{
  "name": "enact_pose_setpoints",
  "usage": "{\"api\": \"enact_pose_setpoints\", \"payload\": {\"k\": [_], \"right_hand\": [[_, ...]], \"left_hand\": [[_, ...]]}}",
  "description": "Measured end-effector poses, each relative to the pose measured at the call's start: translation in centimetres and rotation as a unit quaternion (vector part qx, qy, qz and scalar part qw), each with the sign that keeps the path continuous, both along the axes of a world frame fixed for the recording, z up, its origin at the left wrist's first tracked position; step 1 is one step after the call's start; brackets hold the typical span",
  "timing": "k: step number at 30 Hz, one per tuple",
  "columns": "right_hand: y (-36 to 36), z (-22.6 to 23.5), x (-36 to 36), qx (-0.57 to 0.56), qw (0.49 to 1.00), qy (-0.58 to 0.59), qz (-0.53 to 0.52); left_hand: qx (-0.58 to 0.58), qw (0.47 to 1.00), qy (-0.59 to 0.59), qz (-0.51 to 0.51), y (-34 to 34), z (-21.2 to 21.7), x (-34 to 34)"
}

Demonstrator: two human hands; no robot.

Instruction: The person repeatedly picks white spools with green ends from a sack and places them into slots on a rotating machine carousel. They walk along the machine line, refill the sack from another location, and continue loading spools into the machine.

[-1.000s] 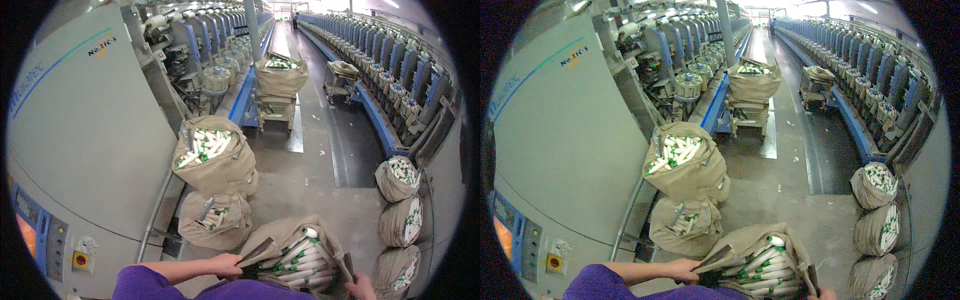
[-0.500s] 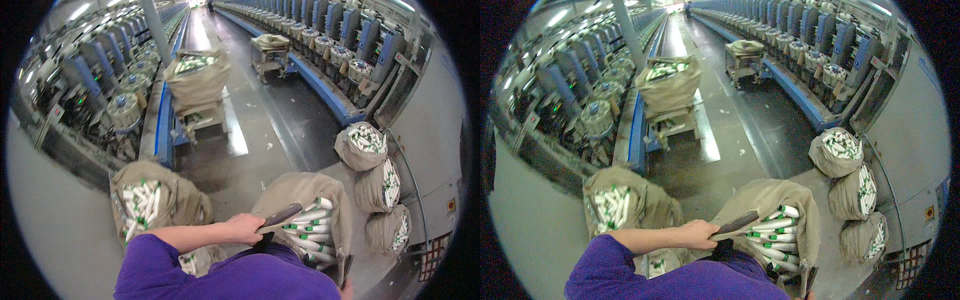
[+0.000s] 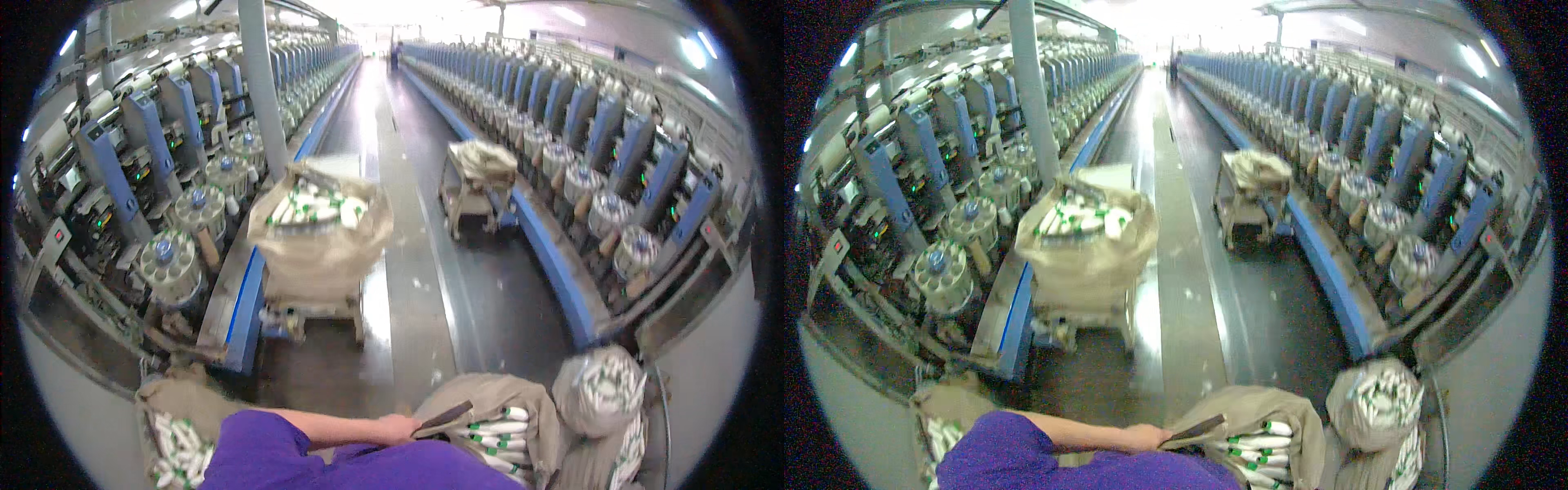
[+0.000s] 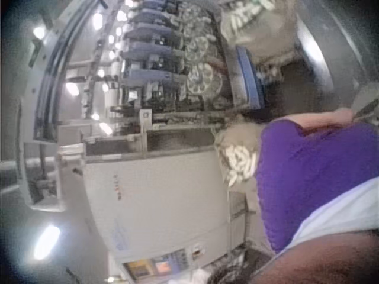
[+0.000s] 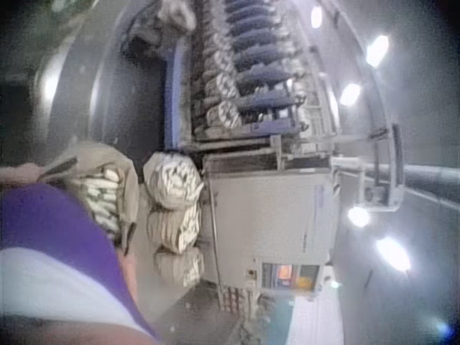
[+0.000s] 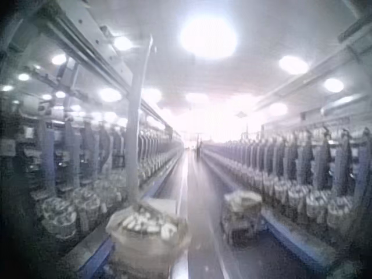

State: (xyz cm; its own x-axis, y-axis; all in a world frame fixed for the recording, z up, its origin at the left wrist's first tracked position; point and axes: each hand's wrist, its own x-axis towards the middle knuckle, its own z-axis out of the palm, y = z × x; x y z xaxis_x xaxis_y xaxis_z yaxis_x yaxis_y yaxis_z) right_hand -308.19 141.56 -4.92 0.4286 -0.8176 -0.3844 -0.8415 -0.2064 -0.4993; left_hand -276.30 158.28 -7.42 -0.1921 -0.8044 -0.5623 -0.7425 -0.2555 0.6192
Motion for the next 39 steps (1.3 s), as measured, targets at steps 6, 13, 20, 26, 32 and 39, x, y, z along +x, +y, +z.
{"api": "enact_pose_setpoints", "payload": {"k": [6, 13, 20, 26, 32, 39], "right_hand": [[-9.0, 2.8, 8.4, -0.001, 0.999, 0.04, -0.03], [-24.8, -0.2, 15.2, -0.024, 0.998, 0.052, -0.029], [-48.3, -4.5, 27.9, -0.067, 0.994, 0.077, 0.037], [-58.1, 0.2, 48.1, -0.084, 0.983, 0.094, 0.134], [-62.9, 10.4, 66.6, -0.067, 0.961, 0.075, 0.258], [-69.0, 15.7, 88.4, -0.079, 0.901, -0.15, 0.399]], "left_hand": [[-0.045, 0.998, -0.046, -0.001, -16.9, 4.9, 13.2], [-0.109, 0.991, -0.063, 0.052, -29.5, 4.3, 26.4], [-0.077, 0.967, -0.03, 0.239, -40.7, -0.4, 38.7], [-0.048, 0.915, 0.002, 0.401, -42.9, -0.1, 49.8], [-0.112, 0.84, -0.057, 0.528, -42.7, 8.3, 57.9], [-0.165, 0.681, -0.033, 0.713, -43.2, 12.8, 58.0]]}}
